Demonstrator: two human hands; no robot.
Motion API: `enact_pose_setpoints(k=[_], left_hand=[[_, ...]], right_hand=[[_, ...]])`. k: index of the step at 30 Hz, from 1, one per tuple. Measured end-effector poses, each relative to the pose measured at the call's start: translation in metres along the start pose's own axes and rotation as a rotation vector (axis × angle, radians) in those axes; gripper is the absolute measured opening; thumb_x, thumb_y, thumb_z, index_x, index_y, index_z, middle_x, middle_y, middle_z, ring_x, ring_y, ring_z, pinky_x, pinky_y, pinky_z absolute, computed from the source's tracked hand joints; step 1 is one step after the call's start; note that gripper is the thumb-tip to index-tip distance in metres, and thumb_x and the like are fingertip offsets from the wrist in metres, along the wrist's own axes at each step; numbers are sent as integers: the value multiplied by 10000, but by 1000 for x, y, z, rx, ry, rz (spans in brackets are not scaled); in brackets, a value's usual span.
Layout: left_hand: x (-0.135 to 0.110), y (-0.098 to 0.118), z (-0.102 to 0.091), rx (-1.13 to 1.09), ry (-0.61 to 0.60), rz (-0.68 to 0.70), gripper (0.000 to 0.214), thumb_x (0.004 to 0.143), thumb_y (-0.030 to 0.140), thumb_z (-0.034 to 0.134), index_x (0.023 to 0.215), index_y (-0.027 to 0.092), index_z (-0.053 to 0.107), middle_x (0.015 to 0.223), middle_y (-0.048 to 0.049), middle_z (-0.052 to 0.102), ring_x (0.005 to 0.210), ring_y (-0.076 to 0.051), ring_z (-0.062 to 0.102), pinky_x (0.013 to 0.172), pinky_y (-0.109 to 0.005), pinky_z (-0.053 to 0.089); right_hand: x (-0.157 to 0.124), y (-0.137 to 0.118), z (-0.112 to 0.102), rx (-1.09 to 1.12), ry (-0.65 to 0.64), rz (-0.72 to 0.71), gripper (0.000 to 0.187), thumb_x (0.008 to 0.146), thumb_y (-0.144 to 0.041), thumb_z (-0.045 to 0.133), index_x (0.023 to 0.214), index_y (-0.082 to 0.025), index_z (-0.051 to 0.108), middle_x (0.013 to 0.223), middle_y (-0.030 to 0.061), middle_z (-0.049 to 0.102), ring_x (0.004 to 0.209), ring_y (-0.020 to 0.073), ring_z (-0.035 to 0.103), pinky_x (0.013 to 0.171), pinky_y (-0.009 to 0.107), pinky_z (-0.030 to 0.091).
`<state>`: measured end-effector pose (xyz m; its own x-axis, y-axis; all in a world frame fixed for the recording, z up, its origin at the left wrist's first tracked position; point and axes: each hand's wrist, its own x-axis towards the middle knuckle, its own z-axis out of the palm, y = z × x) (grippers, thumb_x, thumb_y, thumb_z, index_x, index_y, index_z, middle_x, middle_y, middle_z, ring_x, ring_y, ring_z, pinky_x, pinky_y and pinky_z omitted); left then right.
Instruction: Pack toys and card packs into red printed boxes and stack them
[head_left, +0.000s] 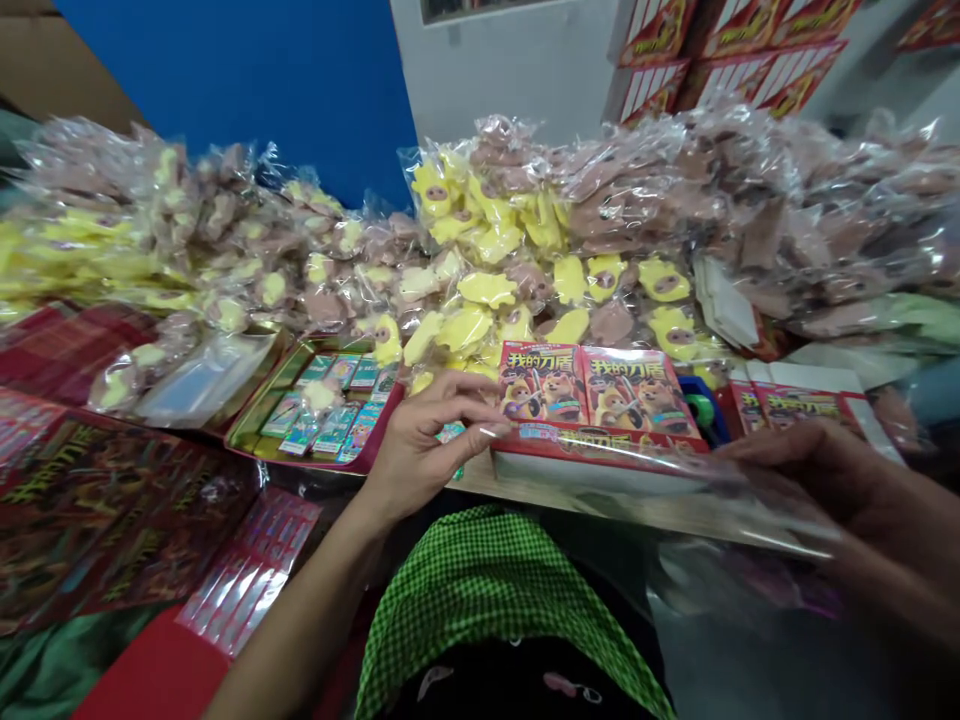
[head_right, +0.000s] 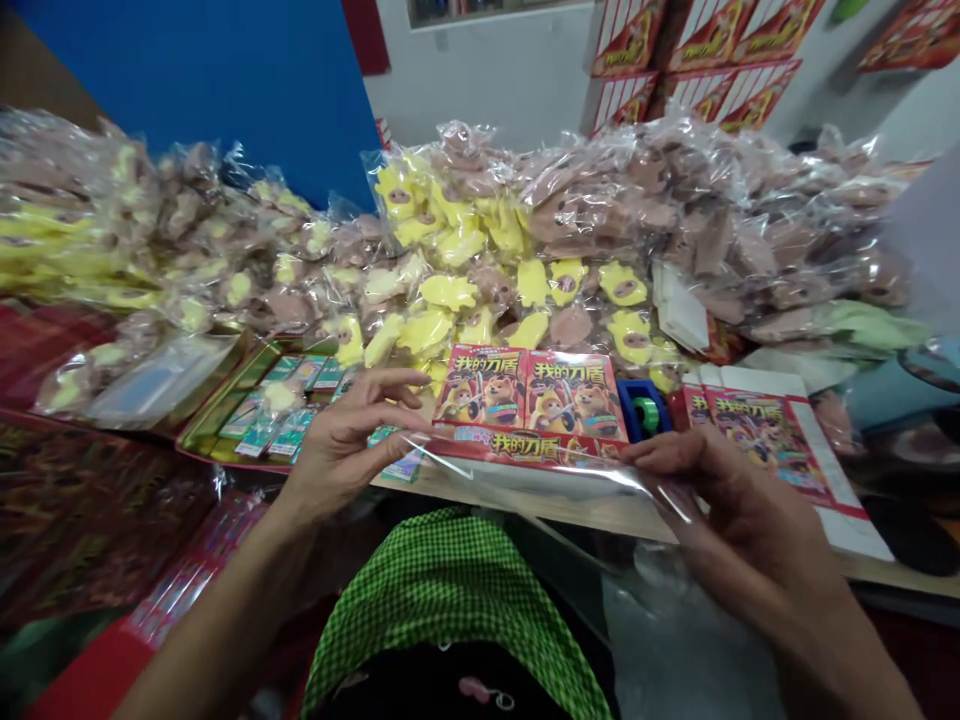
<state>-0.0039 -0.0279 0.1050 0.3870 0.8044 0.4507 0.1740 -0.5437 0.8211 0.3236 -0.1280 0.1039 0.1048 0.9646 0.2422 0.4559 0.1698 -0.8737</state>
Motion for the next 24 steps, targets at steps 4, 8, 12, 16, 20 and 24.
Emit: enact_pose_setpoints(k=[4,8,12,16,20,24], left_hand=[[1,2,6,-226,-19,-292,113,893,263,729,889,178,803,739,-25,737,646,-102,612,620,-221,505],[6,2,8,-353,-104,-522,185,815,262,770,967,158,787,726,-17,736,608,-86,608,608,-207,512],[11,3,9,-328,-109,-657,130,776,266,776,815,146,750,695,-20,717,584,-85,611,585,-206,509],[15,3,8,-195,-56,-688,185,767,315,801,733,152,719,549,20,609,476,-71,501,473,-194,402],[17,-4,6,-133,-108,-680,282,756,376,804,646,155,668,511,39,539,444,-53,404,443,-197,302],[17,-15,4,-171,-134,-648,373,707,454,825,608,167,609,531,46,516,461,-55,392,459,-205,271]], right_hand=[[2,-8,6,-8,96,235,261,836,-527,764,893,-291,668,740,17,649,630,197,590,518,264,448],[11,-16,10,-36,50,293,362,767,-559,797,994,-285,730,896,40,712,728,228,641,571,281,465],[12,-21,11,-78,10,374,347,779,-588,742,892,-265,681,783,29,686,620,216,590,510,284,399],[13,-8,4,-195,-34,334,377,811,-638,663,816,-264,617,662,-1,598,564,203,535,511,288,382],[17,28,-10,-359,-53,288,520,817,-779,579,802,-262,629,630,5,569,560,206,508,479,283,370],[16,45,-12,-322,-103,287,563,825,-812,590,877,-255,650,668,14,594,574,206,533,488,282,389]])
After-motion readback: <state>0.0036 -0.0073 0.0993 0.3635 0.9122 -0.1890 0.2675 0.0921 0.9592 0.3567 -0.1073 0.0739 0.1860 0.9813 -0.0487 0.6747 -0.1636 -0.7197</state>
